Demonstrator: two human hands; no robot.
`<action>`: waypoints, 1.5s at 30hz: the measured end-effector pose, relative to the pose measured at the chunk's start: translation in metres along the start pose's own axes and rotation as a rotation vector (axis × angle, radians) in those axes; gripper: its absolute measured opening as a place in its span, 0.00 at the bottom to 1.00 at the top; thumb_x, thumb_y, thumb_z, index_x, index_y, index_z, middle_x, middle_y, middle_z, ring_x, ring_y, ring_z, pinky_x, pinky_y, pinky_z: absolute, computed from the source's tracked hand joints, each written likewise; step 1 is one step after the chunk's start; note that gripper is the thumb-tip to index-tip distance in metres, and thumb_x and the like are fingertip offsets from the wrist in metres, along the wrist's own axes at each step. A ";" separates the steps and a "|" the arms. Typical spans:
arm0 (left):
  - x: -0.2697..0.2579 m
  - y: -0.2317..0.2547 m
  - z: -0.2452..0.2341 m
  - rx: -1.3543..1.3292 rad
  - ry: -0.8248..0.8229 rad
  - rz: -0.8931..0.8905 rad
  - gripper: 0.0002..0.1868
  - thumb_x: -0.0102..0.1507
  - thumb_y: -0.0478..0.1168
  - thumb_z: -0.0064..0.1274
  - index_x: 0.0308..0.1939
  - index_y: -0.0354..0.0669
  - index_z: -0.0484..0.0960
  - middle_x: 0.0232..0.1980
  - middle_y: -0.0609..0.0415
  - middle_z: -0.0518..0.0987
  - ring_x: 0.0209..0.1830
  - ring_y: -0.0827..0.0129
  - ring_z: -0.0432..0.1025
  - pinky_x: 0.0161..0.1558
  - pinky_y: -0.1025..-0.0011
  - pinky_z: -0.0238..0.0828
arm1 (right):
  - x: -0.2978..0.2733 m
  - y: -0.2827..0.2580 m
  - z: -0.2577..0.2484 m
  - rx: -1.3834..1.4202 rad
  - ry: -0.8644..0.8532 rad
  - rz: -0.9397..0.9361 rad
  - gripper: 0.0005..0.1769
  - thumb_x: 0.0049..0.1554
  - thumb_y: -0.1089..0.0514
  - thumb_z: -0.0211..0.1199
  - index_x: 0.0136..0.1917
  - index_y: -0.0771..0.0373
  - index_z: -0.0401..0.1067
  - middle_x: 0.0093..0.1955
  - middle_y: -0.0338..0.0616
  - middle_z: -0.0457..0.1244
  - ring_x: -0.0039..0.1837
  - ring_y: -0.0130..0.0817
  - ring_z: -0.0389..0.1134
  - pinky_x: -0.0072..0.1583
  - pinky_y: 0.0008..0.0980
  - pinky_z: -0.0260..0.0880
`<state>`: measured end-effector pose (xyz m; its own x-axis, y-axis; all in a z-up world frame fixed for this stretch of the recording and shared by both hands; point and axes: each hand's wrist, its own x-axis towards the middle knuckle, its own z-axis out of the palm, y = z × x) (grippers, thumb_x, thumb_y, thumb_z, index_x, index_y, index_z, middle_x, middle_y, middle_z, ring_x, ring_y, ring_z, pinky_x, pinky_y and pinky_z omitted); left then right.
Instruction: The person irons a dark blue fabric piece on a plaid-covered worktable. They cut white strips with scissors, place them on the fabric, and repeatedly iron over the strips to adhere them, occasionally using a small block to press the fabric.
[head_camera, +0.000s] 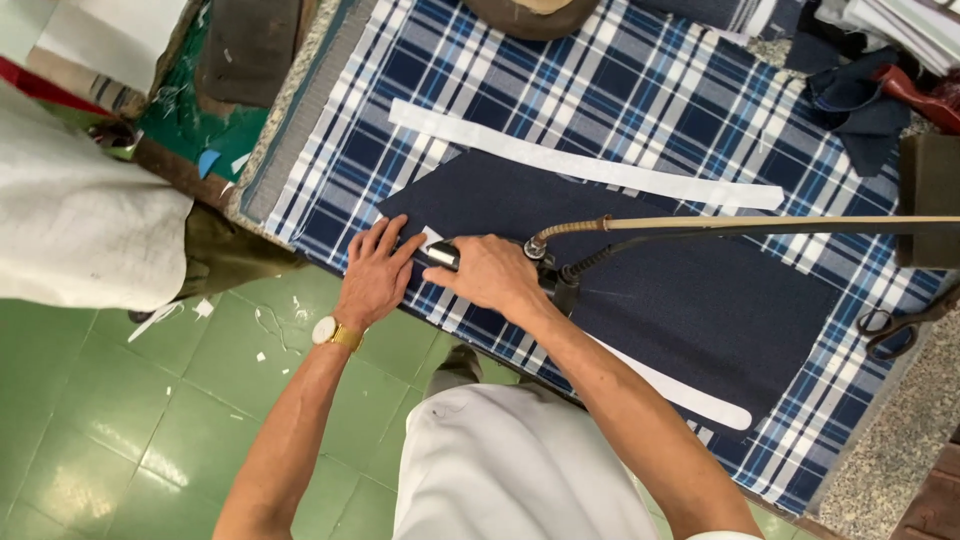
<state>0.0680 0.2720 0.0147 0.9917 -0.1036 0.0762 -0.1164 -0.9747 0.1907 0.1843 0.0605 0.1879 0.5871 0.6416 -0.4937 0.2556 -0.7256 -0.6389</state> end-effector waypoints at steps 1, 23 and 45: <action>0.001 -0.003 0.001 0.003 0.002 -0.011 0.23 0.73 0.47 0.34 0.72 0.66 0.70 0.79 0.54 0.60 0.79 0.58 0.51 0.73 0.52 0.44 | 0.008 0.006 0.005 -0.004 -0.006 -0.009 0.30 0.56 0.37 0.57 0.48 0.67 0.78 0.40 0.58 0.70 0.47 0.59 0.75 0.46 0.48 0.74; 0.000 0.004 0.007 0.022 0.009 0.050 0.25 0.69 0.42 0.47 0.72 0.59 0.74 0.79 0.49 0.63 0.77 0.51 0.56 0.68 0.49 0.48 | -0.208 0.171 -0.007 -0.044 -0.129 0.322 0.29 0.56 0.34 0.59 0.49 0.63 0.79 0.43 0.55 0.71 0.47 0.52 0.74 0.47 0.45 0.73; 0.004 0.023 -0.019 0.007 0.050 0.049 0.22 0.68 0.40 0.43 0.66 0.52 0.77 0.75 0.43 0.68 0.72 0.46 0.61 0.61 0.48 0.55 | -0.311 0.301 0.011 -0.161 0.017 0.664 0.49 0.47 0.26 0.62 0.70 0.60 0.69 0.66 0.47 0.68 0.64 0.45 0.72 0.62 0.46 0.74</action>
<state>0.0685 0.2532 0.0383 0.9809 -0.1412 0.1340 -0.1641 -0.9701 0.1790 0.0699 -0.3547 0.1426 0.6706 0.0448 -0.7405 -0.0526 -0.9928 -0.1077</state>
